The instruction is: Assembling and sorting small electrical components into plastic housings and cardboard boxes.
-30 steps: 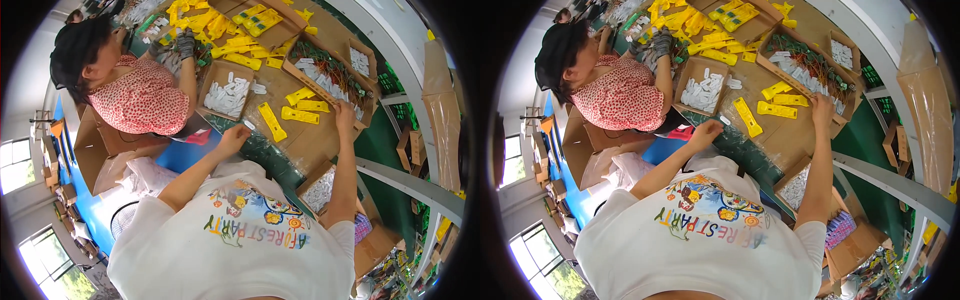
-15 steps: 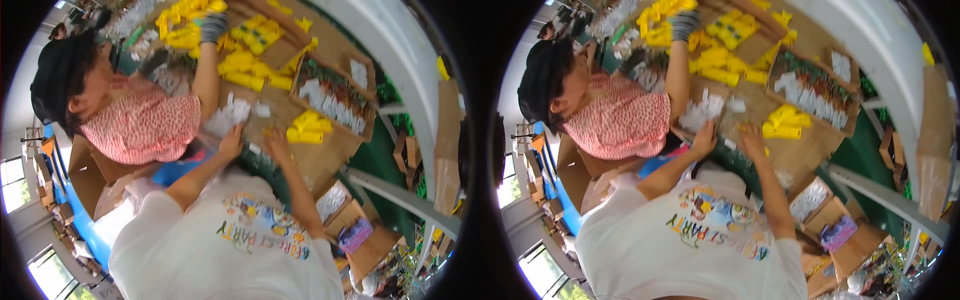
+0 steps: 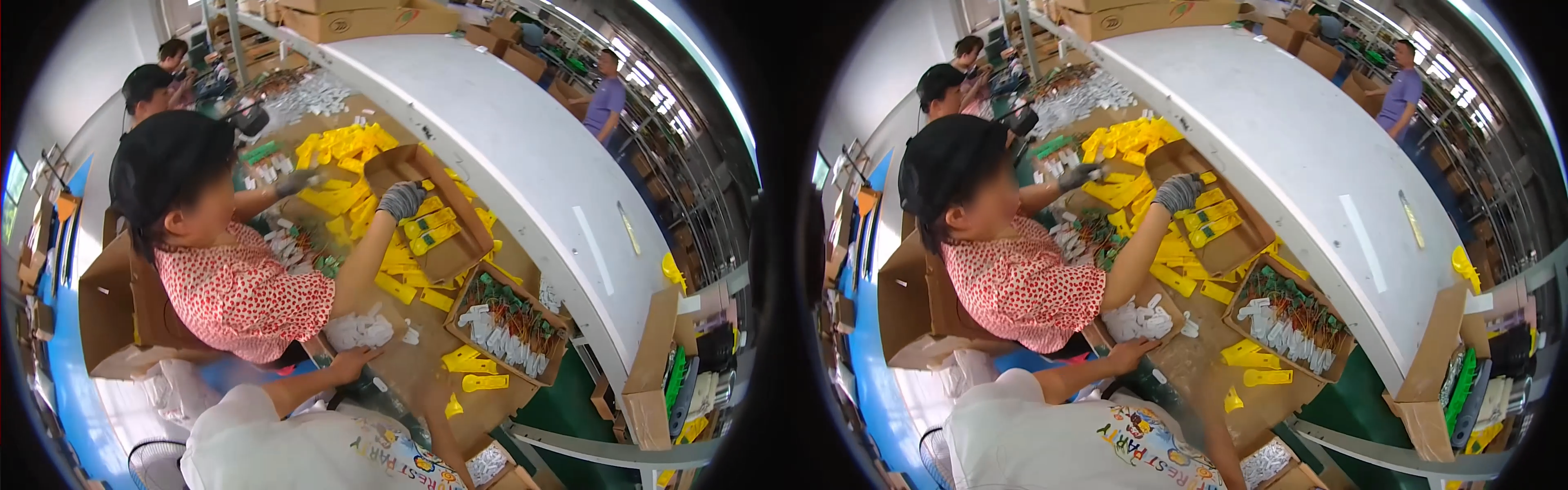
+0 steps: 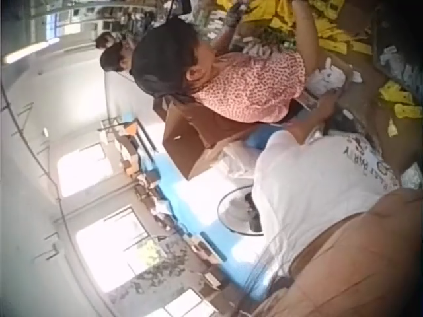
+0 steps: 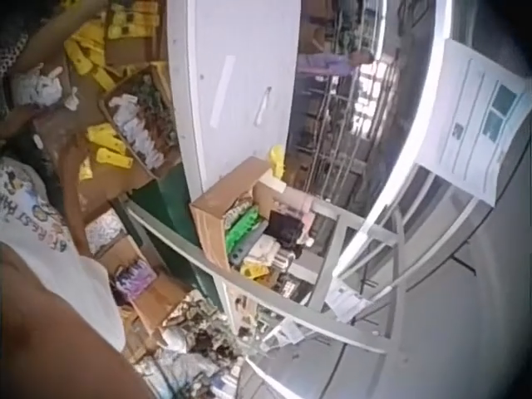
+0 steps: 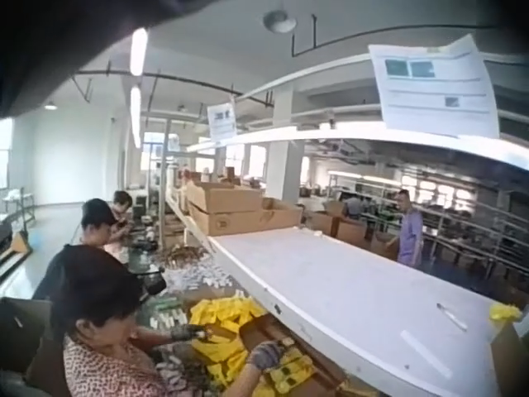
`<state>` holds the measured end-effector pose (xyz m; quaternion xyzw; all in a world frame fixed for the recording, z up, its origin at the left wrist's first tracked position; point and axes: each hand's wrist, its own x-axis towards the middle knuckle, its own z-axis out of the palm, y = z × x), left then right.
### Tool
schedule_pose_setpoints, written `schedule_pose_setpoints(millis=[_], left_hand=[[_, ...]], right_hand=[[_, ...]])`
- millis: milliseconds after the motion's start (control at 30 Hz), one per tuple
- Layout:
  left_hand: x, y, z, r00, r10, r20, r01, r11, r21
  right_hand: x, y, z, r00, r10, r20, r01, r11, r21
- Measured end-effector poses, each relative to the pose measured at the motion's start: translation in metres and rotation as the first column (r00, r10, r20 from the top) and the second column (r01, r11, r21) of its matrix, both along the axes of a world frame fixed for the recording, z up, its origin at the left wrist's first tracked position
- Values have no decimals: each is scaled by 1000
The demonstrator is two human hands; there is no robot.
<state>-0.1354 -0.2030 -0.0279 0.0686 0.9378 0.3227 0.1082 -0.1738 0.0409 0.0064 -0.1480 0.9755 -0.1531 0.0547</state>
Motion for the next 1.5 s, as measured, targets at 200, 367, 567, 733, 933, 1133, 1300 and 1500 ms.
schedule_pose_setpoints(millis=[200, 367, 567, 733, 933, 1133, 1300, 1500], left_hand=[[1, 14, -1, 993, 89, 73, -84, 994, -72], [6, 30, 14, 996, 73, -46, -73, 997, -12], [56, 37, 61, 958, 172, -229, -172, 985, 21], [118, 64, 72, 914, 116, -388, -102, 993, 58], [196, 64, 95, 876, 392, -282, -360, 919, 160], [277, 41, 125, 468, 847, -252, -724, 531, 441], [295, 37, 115, 468, 878, 97, -773, 354, 527], [273, 43, 109, 524, 837, 160, -754, 369, 544]], right_hand=[[19, -6, -17, 975, 141, -172, -156, 985, -78], [-9, -5, -25, 986, 53, -161, -34, 993, 117], [-55, -35, 31, 539, 33, 842, 729, 483, -485], [-47, -6, 36, 575, 440, 690, 364, 617, -698], [12, -33, 41, 503, 482, 717, 277, 696, -662], [8, -39, 48, 442, 308, 843, 499, 696, -516], [-22, -32, 79, 545, 340, 766, 487, 616, -620], [-64, -19, 82, 605, 79, 793, 656, 514, -552]])
